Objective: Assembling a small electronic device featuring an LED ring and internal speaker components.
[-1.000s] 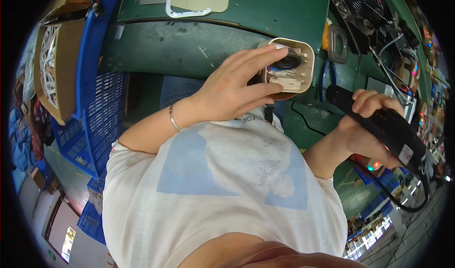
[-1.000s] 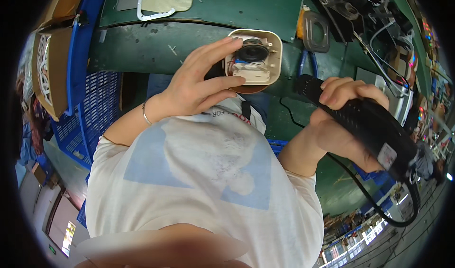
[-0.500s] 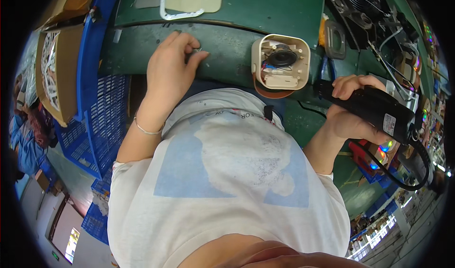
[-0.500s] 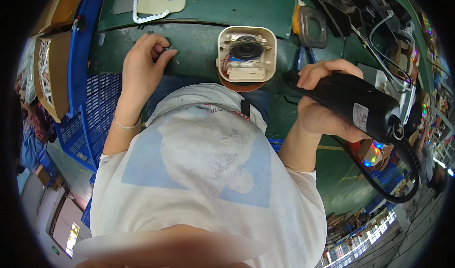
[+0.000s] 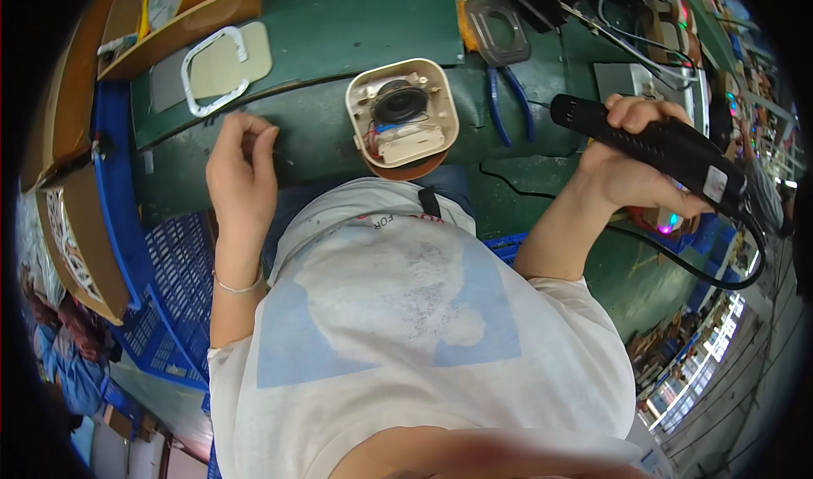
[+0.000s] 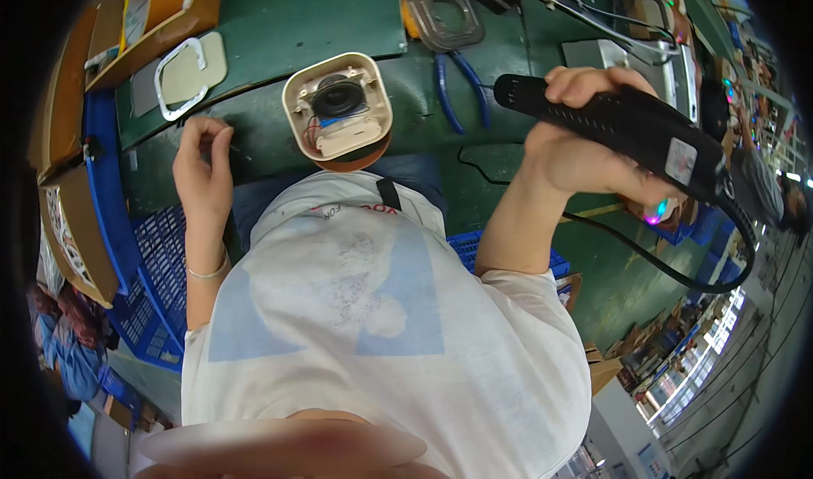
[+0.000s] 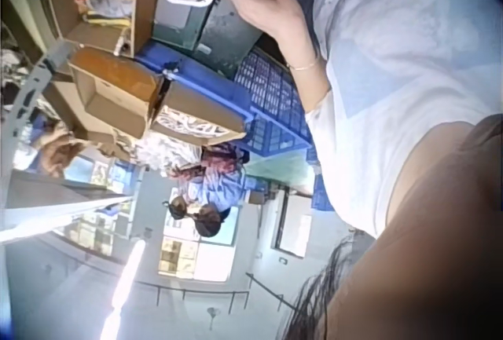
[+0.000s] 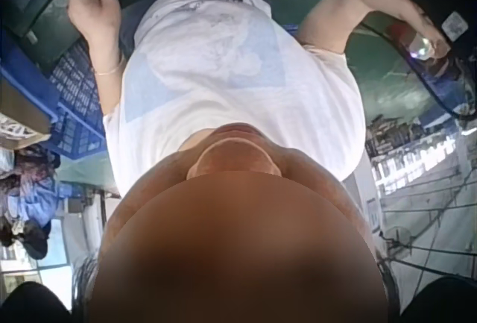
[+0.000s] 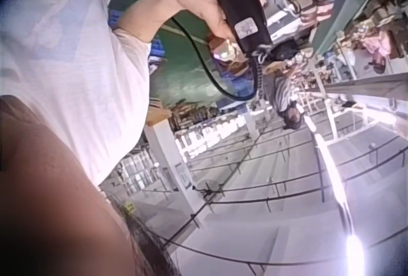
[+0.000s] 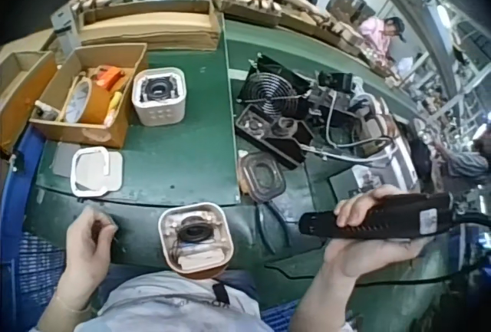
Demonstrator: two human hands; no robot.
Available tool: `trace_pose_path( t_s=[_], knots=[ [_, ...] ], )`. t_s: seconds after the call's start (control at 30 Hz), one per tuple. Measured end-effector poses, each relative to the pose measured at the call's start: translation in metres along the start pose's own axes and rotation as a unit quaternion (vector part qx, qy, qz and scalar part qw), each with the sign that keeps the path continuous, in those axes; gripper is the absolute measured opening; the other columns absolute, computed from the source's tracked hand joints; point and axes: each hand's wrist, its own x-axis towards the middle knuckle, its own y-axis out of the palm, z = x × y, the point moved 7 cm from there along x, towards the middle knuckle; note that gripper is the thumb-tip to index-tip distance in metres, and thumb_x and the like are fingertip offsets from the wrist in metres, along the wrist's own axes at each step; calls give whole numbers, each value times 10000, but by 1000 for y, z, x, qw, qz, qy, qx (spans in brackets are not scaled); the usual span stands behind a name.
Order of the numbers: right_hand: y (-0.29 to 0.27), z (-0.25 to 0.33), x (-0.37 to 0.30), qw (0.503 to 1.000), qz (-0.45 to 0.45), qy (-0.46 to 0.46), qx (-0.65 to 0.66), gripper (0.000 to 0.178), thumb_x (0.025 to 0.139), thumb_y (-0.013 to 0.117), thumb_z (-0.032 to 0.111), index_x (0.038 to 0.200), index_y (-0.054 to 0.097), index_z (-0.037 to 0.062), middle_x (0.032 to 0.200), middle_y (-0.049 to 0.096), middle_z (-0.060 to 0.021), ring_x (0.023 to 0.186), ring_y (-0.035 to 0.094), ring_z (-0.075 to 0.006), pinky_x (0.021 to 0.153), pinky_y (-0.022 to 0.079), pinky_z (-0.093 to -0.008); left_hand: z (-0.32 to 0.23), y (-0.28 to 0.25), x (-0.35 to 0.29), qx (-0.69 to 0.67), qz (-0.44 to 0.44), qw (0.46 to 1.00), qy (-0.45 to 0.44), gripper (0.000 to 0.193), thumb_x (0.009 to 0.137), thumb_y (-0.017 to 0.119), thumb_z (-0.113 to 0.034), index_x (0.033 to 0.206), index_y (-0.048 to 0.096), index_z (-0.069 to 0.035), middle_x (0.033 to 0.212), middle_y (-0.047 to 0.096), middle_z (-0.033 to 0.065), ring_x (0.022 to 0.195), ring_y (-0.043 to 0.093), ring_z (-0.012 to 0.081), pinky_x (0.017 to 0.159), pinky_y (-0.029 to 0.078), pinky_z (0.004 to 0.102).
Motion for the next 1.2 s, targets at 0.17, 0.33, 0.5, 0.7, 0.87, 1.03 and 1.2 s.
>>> trace_pose_path(
  t_s=[0.17, 0.33, 0.5, 0.7, 0.87, 1.03, 1.2],
  knots=[
    [-27, 7, 8, 979, -119, -126, -111, 1115, 729, 140, 989, 909, 585, -17, 560, 533, -131, 490, 483, -274, 575, 465, -415, -8, -1, 0, 8, -35, 999, 37, 77, 911, 630, 45, 970, 628, -3, 841, 630, 82, 749, 611, 156, 724, 494, 264],
    [-50, -3, 22, 965, -159, -184, -100, 1124, 719, 88, 995, 926, 552, -8, 558, 542, -136, 483, 493, -273, 542, 474, -402, -10, 7, 3, 2, -45, 995, 91, 99, 914, 621, 48, 982, 670, -5, 871, 654, 98, 793, 636, 187, 738, 496, 267],
    [-52, -24, 27, 963, -185, -180, -80, 1084, 793, 83, 933, 922, 540, -41, 499, 508, -124, 417, 483, -258, 494, 498, -358, -10, 21, 3, 27, -42, 994, 96, 81, 882, 672, 30, 951, 674, -14, 862, 652, 99, 771, 628, 213, 724, 500, 284],
    [-50, -25, 26, 959, -199, -174, -101, 1010, 833, 65, 878, 852, 575, 6, 513, 515, -117, 442, 473, -273, 511, 490, -403, -13, 23, 1, 61, -39, 989, 132, 80, 867, 712, 9, 932, 671, -17, 883, 666, 85, 788, 631, 196, 734, 509, 277],
    [-49, -24, 31, 961, -190, -179, -93, 1032, 818, 43, 896, 839, 571, 9, 520, 517, -112, 446, 476, -270, 502, 484, -396, -13, 24, 0, 69, -48, 987, 139, 91, 856, 719, 16, 922, 670, -21, 884, 666, 85, 785, 629, 198, 728, 510, 287],
    [-49, -28, 35, 964, -167, -186, -91, 1048, 804, 28, 911, 835, 561, 9, 524, 516, -114, 450, 479, -269, 498, 483, -388, -18, 24, -1, 86, -54, 983, 154, 104, 843, 718, 26, 921, 671, -24, 886, 666, 93, 799, 628, 229, 740, 506, 304],
    [-46, -24, 33, 966, -163, -167, -113, 1071, 776, 46, 941, 871, 560, 6, 540, 517, -122, 472, 489, -276, 517, 475, -391, -23, 24, -1, 103, -66, 978, 170, 123, 824, 719, 29, 920, 680, -37, 920, 674, 89, 840, 628, 261, 769, 499, 332]
  ],
)
